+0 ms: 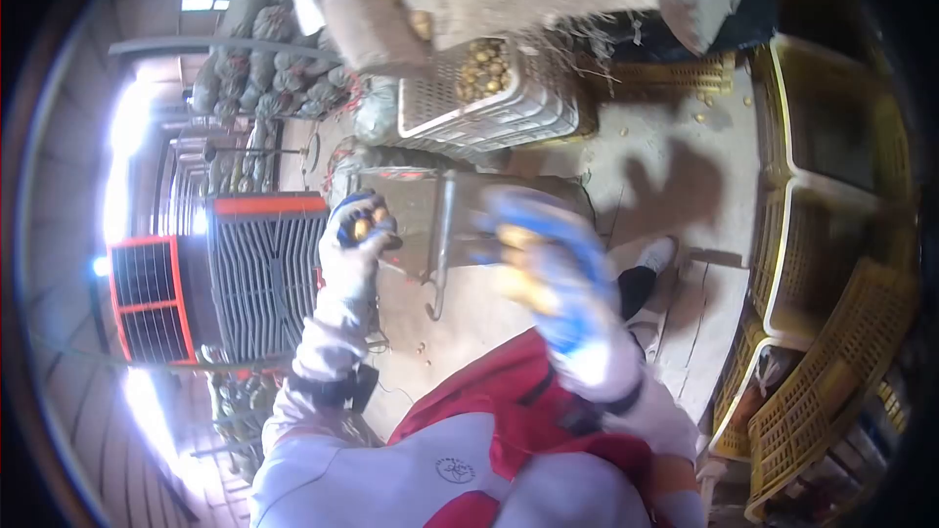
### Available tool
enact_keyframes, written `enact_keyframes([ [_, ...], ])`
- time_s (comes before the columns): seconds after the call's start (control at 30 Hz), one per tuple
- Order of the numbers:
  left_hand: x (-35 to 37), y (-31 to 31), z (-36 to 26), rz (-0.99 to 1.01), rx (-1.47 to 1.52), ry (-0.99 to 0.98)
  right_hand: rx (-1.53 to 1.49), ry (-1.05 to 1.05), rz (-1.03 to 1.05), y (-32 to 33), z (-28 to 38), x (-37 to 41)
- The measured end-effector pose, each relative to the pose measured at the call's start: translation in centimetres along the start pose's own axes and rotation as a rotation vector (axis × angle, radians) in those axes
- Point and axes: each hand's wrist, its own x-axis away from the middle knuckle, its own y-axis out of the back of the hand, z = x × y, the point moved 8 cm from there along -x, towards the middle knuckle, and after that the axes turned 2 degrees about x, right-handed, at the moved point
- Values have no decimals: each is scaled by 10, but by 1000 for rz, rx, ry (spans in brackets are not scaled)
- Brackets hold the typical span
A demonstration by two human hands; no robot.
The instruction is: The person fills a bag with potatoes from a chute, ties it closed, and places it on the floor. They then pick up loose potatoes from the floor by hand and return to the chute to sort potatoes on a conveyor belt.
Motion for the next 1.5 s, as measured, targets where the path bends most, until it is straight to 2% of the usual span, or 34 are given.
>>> enact_keyframes([
  [0.03, -8, 21, 24, -40, 103, 146, 276, 11, 231, -28, -22, -18],
  [0.07, -10, 31, 40, -5, 140, 211, 354, -242, 221, -51, -45, -25],
  [0.1, -19, 55, 80, 10, 176, 192, 872, 132, 270, -49, -69, -37],
  [0.17, 0, 80, 66, -162, -107, 286, 953, 196, 147, -35, -49, -22],
  [0.23, 15, 67, 15, -299, -247, 134, 1200, 194, 53, 16, 2, 3],
  [0.27, 17, 46, -15, -246, -453, -182, 1429, 191, -73, 64, 24, 19],
  [0.3, 23, 21, -46, -215, -644, -519, 1477, 108, -318, 116, 52, 45],
  [0.33, 23, -15, -58, -90, -496, -571, 1537, 86, -533, 161, 89, 72],
  [0.37, 33, -53, -72, 16, -361, -614, 1627, 154, -713, 211, 117, 106],
  [0.4, 45, -101, -84, 128, -212, -606, 1739, 115, -903, 213, 156, 119],
  [0.43, 51, -147, -88, 220, -318, -650, 2016, 120, -1006, 274, 175, 155],
  [0.47, 56, -197, -86, 335, -315, -688, 2113, 34, -1155, 302, 197, 174],
  [0.53, 46, -300, -38, 485, -221, -589, 2256, -135, -1274, 349, 226, 195],
  [0.57, 41, -353, -14, 635, -132, -586, 2320, -206, -1317, 374, 235, 202],
  [0.6, 38, -405, 20, 730, -127, -665, 2347, -283, -1328, 401, 240, 208],
  [0.63, 22, -458, 81, 771, -255, -410, 2337, -309, -1345, 420, 245, 214],
  [0.67, 20, -497, 83, 842, -436, -524, 2201, -492, -1326, 447, 245, 220],
  [0.7, 4, -535, 104, 862, -449, -524, 2048, -658, -1300, 476, 240, 224],
  [0.73, -16, -574, 134, 878, -489, -499, 2065, -724, -1253, 498, 235, 230],
  [0.77, -35, -609, 155, 889, -533, -474, 2020, -559, -1278, 507, 235, 235],
  [0.83, -74, -669, 167, 888, -599, -393, 2175, -409, -1313, 495, 235, 233],
  [0.9, -113, -735, 173, 871, -565, -553, 2138, -446, -1350, 498, 235, 236],
  [0.97, -149, -802, 171, 824, -680, -683, 2178, -422, -1348, 503, 233, 242],
  [1.03, -173, -856, 161, 763, -612, -733, 2195, -471, -1319, 503, 232, 244],
  [1.1, -194, -917, 163, 894, -653, -671, 2216, -475, -1327, 497, 235, 238],
  [1.13, -219, -967, 196, 928, -669, -714, 2240, -436, -1329, 493, 236, 235],
  [1.17, -246, -1015, 238, 1093, -93, -330, 2266, -396, -1328, 491, 237, 232],
  [1.23, -295, -1107, 342, 1051, 112, -498, 2311, -355, -1302, 491, 237, 232],
  [1.27, -275, -1072, 292, 889, -540, -744, 2352, -362, -1280, 490, 237, 229],
  [1.3, -254, -1048, 265, 831, -791, -841, 2390, -366, -1252, 488, 237, 225],
  [1.37, -247, -1029, 269, 791, -852, -858, 2326, -450, -1241, 491, 237, 225],
  [1.43, -237, -1006, 269, 751, -831, -870, 2388, -516, -1161, 493, 233, 225],
  [1.5, -214, -944, 243, 740, -829, -822, 2411, -470, -1110, 491, 232, 221],
])
